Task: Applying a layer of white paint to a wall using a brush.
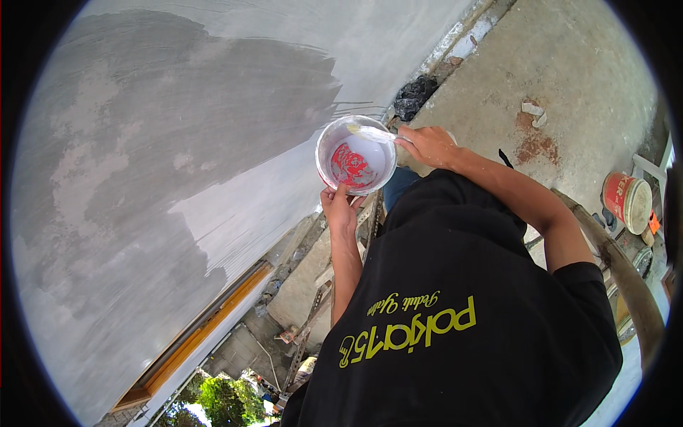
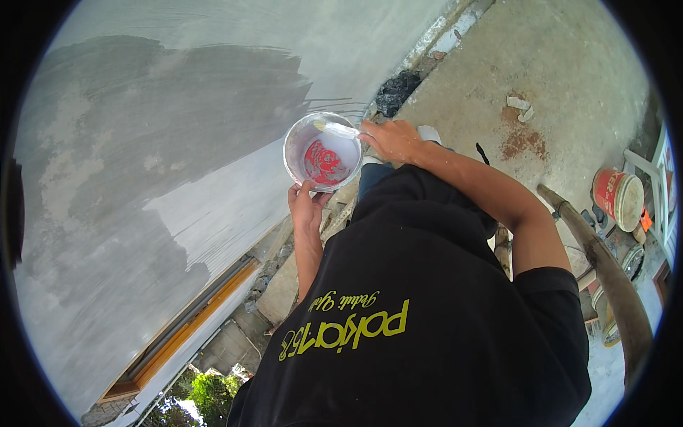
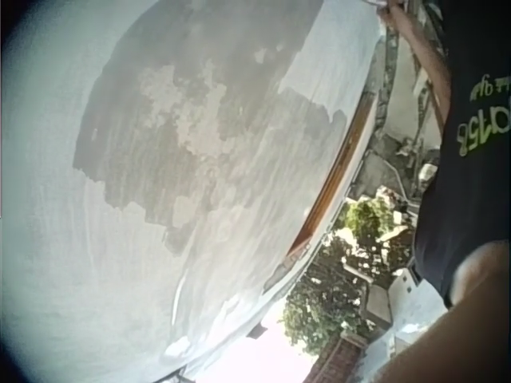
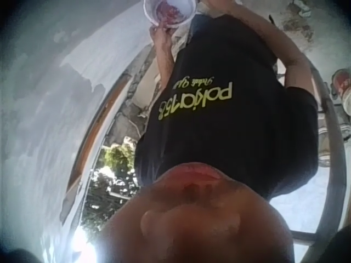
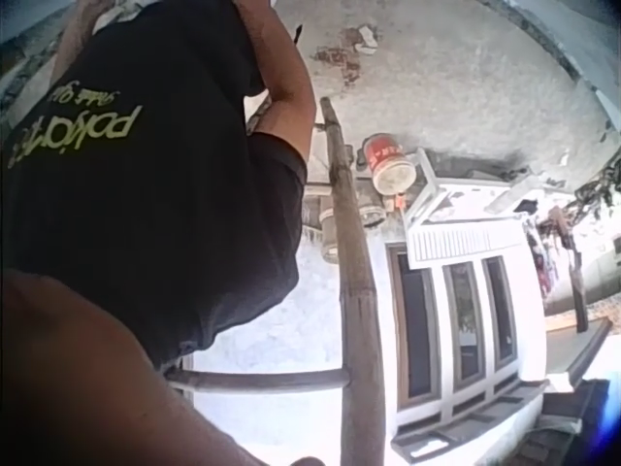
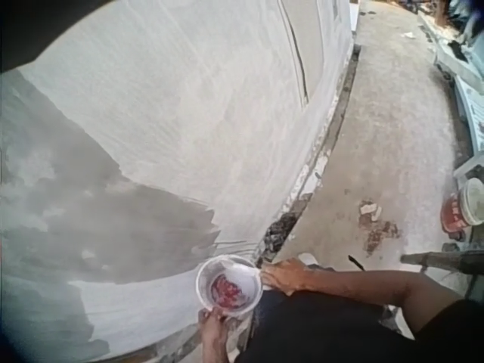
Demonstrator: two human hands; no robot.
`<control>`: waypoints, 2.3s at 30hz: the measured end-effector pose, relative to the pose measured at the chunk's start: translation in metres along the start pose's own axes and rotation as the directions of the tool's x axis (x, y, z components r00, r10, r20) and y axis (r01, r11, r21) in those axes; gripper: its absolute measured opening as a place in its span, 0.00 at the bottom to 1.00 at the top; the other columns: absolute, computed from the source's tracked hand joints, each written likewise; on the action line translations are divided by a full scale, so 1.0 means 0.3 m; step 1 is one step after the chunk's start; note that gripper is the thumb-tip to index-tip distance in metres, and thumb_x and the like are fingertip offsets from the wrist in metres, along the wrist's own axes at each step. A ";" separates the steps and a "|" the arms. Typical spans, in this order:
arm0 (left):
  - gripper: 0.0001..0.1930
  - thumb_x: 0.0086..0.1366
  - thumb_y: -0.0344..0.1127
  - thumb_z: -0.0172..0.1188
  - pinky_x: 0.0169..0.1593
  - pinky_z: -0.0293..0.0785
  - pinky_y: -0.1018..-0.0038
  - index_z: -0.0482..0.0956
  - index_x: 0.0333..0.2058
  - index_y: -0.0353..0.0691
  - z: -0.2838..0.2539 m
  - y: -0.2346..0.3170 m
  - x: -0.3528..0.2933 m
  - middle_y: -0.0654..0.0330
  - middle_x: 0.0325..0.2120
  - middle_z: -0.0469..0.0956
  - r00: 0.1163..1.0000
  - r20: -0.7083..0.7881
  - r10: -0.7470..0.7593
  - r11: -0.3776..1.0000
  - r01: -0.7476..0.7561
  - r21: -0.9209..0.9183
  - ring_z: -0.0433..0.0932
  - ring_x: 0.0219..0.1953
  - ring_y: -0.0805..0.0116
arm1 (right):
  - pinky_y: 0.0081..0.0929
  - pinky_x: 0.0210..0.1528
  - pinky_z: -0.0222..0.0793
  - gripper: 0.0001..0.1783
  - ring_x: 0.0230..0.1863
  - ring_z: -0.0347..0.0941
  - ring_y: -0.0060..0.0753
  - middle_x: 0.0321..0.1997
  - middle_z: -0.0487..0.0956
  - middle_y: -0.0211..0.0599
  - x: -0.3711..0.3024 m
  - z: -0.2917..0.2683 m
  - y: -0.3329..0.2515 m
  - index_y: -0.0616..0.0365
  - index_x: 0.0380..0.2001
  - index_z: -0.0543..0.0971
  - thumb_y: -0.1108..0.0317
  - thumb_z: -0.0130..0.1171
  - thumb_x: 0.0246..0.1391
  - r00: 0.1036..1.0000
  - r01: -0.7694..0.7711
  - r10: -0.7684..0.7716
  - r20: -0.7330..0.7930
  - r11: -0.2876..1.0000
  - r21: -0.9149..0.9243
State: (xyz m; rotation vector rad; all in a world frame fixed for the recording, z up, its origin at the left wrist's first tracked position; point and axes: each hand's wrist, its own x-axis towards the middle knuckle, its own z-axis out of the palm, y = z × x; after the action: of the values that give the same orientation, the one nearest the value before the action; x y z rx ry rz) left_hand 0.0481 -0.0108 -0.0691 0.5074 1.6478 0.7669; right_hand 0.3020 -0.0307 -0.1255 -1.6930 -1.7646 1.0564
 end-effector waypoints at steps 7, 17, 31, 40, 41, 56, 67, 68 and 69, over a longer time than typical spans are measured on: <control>0.18 0.61 0.29 0.56 0.36 0.82 0.56 0.55 0.43 0.37 -0.005 0.004 -0.001 0.50 0.40 0.68 1.000 -0.010 0.006 1.000 -0.006 -0.030 0.77 0.36 0.55 | 0.53 0.31 0.68 0.16 0.30 0.75 0.60 0.25 0.78 0.50 -0.005 0.005 -0.013 0.52 0.40 0.69 0.51 0.43 0.62 0.999 0.019 -0.019 -0.035 1.000 0.000; 0.20 0.61 0.29 0.56 0.38 0.82 0.57 0.54 0.45 0.36 0.009 -0.001 -0.003 0.48 0.42 0.66 1.000 -0.021 -0.007 1.000 0.007 0.003 0.77 0.38 0.55 | 0.52 0.31 0.68 0.17 0.30 0.75 0.59 0.26 0.78 0.50 -0.015 0.005 -0.015 0.52 0.41 0.69 0.51 0.43 0.62 0.999 0.023 -0.022 -0.034 1.000 0.012; 0.22 0.59 0.28 0.56 0.36 0.81 0.59 0.52 0.45 0.38 0.011 0.010 -0.014 0.47 0.43 0.66 1.000 -0.028 0.010 1.000 -0.010 0.003 0.76 0.38 0.56 | 0.49 0.27 0.66 0.14 0.26 0.73 0.57 0.21 0.77 0.48 -0.017 0.011 -0.021 0.54 0.35 0.69 0.54 0.45 0.62 0.989 0.104 -0.103 -0.105 0.995 0.000; 0.21 0.60 0.27 0.56 0.37 0.82 0.58 0.52 0.45 0.38 0.007 -0.003 -0.007 0.47 0.43 0.66 0.999 -0.050 0.017 1.000 -0.018 -0.020 0.77 0.37 0.57 | 0.51 0.29 0.68 0.16 0.28 0.75 0.57 0.24 0.78 0.49 -0.022 0.009 -0.008 0.52 0.40 0.70 0.52 0.43 0.62 0.992 0.093 -0.090 -0.084 0.995 0.028; 0.21 0.60 0.27 0.55 0.37 0.82 0.57 0.52 0.45 0.38 0.003 -0.003 -0.002 0.47 0.44 0.66 0.999 -0.045 0.010 1.000 -0.011 -0.020 0.77 0.38 0.56 | 0.51 0.28 0.68 0.16 0.27 0.75 0.57 0.23 0.78 0.49 -0.022 0.015 -0.008 0.52 0.40 0.70 0.52 0.44 0.62 0.992 0.091 -0.088 -0.086 0.996 0.022; 0.22 0.59 0.26 0.55 0.38 0.81 0.54 0.52 0.46 0.38 0.017 0.005 -0.004 0.46 0.45 0.64 1.000 -0.012 0.013 0.999 -0.014 -0.034 0.76 0.40 0.55 | 0.46 0.25 0.66 0.13 0.25 0.74 0.54 0.21 0.77 0.45 -0.021 0.011 -0.014 0.54 0.33 0.70 0.55 0.47 0.61 0.980 0.092 -0.096 -0.174 0.995 -0.029; 0.22 0.58 0.26 0.55 0.37 0.81 0.55 0.52 0.46 0.38 0.004 0.013 0.003 0.47 0.44 0.65 1.000 0.003 -0.008 1.000 0.008 -0.018 0.76 0.39 0.54 | 0.49 0.27 0.68 0.15 0.26 0.75 0.56 0.23 0.78 0.47 -0.025 0.019 -0.014 0.54 0.39 0.70 0.53 0.46 0.61 0.986 0.066 -0.066 -0.154 0.998 -0.001; 0.22 0.58 0.26 0.55 0.37 0.81 0.55 0.52 0.46 0.38 0.003 0.013 0.004 0.47 0.44 0.65 1.000 0.005 -0.006 1.000 0.007 -0.016 0.76 0.39 0.54 | 0.49 0.27 0.68 0.15 0.26 0.75 0.56 0.23 0.78 0.47 -0.026 0.020 -0.014 0.54 0.39 0.70 0.53 0.46 0.61 0.985 0.066 -0.065 -0.157 0.998 -0.001; 0.22 0.58 0.26 0.55 0.38 0.81 0.55 0.52 0.46 0.38 0.003 0.010 0.000 0.47 0.44 0.65 1.000 0.007 -0.005 1.000 0.005 -0.022 0.76 0.39 0.54 | 0.49 0.27 0.68 0.16 0.26 0.75 0.56 0.23 0.78 0.47 -0.031 0.020 -0.017 0.54 0.40 0.70 0.53 0.46 0.61 0.983 0.086 -0.080 -0.163 0.996 0.026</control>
State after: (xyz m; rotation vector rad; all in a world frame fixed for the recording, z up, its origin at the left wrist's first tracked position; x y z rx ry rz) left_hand 0.0486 -0.0085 -0.0670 0.4894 1.6317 0.7781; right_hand 0.2952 -0.0408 -0.1234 -1.6223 -1.6895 0.8806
